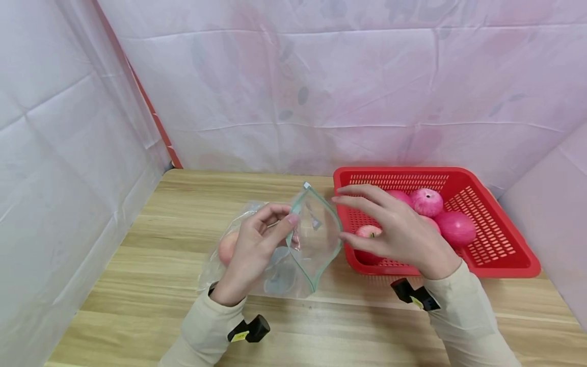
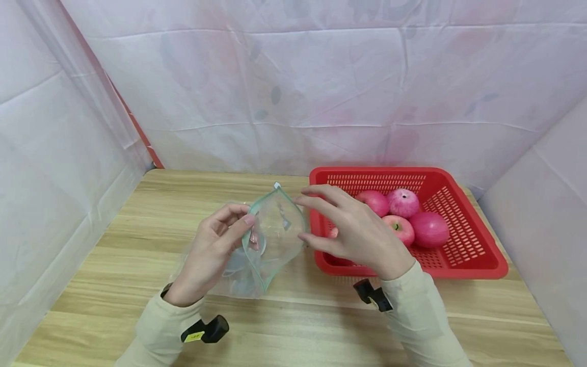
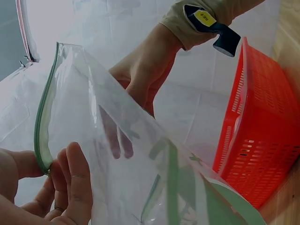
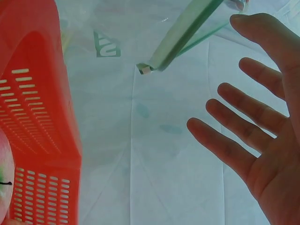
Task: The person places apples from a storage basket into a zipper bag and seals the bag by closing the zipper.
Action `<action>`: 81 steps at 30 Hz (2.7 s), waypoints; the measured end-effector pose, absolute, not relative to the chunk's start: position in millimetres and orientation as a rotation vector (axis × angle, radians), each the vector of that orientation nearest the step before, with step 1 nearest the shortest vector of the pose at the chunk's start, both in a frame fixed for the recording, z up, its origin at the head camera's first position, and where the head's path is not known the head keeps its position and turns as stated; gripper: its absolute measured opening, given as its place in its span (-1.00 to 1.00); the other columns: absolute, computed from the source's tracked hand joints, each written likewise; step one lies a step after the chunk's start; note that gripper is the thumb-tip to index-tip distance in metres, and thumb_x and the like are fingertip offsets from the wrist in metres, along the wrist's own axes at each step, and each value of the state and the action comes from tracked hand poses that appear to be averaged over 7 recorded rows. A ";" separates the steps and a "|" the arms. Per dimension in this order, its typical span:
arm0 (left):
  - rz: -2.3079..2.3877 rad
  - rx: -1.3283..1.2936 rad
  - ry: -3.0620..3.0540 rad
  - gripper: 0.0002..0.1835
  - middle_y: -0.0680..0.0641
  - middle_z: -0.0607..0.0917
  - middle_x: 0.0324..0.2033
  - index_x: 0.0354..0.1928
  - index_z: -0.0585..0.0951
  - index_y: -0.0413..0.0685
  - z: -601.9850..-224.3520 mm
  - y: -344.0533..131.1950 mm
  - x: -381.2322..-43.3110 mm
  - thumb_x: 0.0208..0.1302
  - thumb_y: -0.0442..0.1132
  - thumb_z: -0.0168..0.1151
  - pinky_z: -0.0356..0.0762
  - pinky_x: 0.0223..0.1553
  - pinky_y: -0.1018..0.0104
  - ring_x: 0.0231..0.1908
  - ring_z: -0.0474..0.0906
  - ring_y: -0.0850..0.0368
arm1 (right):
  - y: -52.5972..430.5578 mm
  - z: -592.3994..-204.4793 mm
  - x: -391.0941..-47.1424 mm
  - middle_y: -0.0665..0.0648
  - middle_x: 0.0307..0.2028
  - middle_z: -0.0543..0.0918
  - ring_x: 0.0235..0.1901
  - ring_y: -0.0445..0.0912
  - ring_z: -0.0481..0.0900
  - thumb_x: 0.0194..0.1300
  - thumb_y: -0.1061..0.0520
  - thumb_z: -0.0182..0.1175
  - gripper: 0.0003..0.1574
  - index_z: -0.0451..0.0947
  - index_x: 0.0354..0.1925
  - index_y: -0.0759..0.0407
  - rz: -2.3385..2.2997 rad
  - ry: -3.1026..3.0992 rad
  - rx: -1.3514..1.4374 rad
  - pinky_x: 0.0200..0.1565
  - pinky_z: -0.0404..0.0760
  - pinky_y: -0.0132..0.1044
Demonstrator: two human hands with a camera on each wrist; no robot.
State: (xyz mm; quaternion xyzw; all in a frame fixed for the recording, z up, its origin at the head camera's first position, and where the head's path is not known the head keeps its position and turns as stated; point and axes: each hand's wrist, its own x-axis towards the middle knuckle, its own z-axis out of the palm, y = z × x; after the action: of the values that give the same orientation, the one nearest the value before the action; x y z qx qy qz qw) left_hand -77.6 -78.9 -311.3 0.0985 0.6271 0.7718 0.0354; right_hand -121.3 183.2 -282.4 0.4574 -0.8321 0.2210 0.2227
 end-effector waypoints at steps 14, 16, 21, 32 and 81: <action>2.389 0.348 1.907 -0.79 -0.02 0.62 -0.37 0.02 0.55 -0.30 -314.0 -78.6 -77.2 0.46 -0.32 0.20 0.69 -0.29 0.33 -0.41 0.61 0.19 | 204.1 -281.6 -122.9 0.08 0.23 0.57 0.22 0.00 0.53 0.09 0.02 0.56 -0.23 0.57 0.27 0.05 0.584 -2.479 1.145 0.30 0.21 -0.70; 2.388 0.349 1.909 -0.79 -0.01 0.62 -0.37 0.02 0.55 -0.30 -314.1 -78.5 -77.1 0.46 -0.32 0.20 0.69 -0.30 0.33 -0.41 0.61 0.19 | 206.3 -280.7 -123.6 0.07 0.23 0.56 0.24 0.00 0.51 0.05 0.06 0.58 -0.18 0.56 0.28 0.04 0.581 -2.497 1.125 0.30 0.20 -0.69; 2.388 0.346 1.910 -0.78 -0.01 0.63 -0.37 0.03 0.55 -0.31 -313.8 -77.8 -77.2 0.46 -0.31 0.21 0.69 -0.30 0.32 -0.42 0.62 0.18 | 212.4 -279.3 -125.1 0.03 0.26 0.55 0.26 -0.02 0.48 -0.03 0.10 0.61 -0.10 0.54 0.31 0.00 0.578 -2.530 1.067 0.29 0.16 -0.72; 2.384 0.339 1.906 -0.80 -0.02 0.62 -0.39 0.00 0.55 -0.28 -312.9 -78.1 -77.4 0.45 -0.31 0.22 0.69 -0.30 0.33 -0.43 0.62 0.18 | 228.1 -280.6 -133.7 0.02 0.21 0.58 0.16 -0.05 0.54 -0.07 0.16 0.62 -0.12 0.56 0.27 0.01 0.536 -2.522 0.992 0.14 0.49 -0.44; 2.354 0.316 1.912 -0.76 -0.09 0.63 -0.39 0.04 0.55 -0.31 -314.4 -75.1 -75.8 0.45 -0.31 0.22 0.66 -0.32 0.36 -0.45 0.60 0.19 | 282.0 -289.5 -166.5 0.00 0.27 0.55 0.28 0.03 0.47 0.13 -0.08 0.55 -0.16 0.49 0.36 -0.19 0.605 -2.762 0.692 0.14 0.27 -0.56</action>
State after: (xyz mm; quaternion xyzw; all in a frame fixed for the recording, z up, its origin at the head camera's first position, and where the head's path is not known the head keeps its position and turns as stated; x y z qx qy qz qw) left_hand -75.8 -75.1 -314.4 0.1036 0.6264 0.7712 0.0461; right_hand -166.5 282.0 -289.5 0.2360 -0.9426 0.2064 0.1151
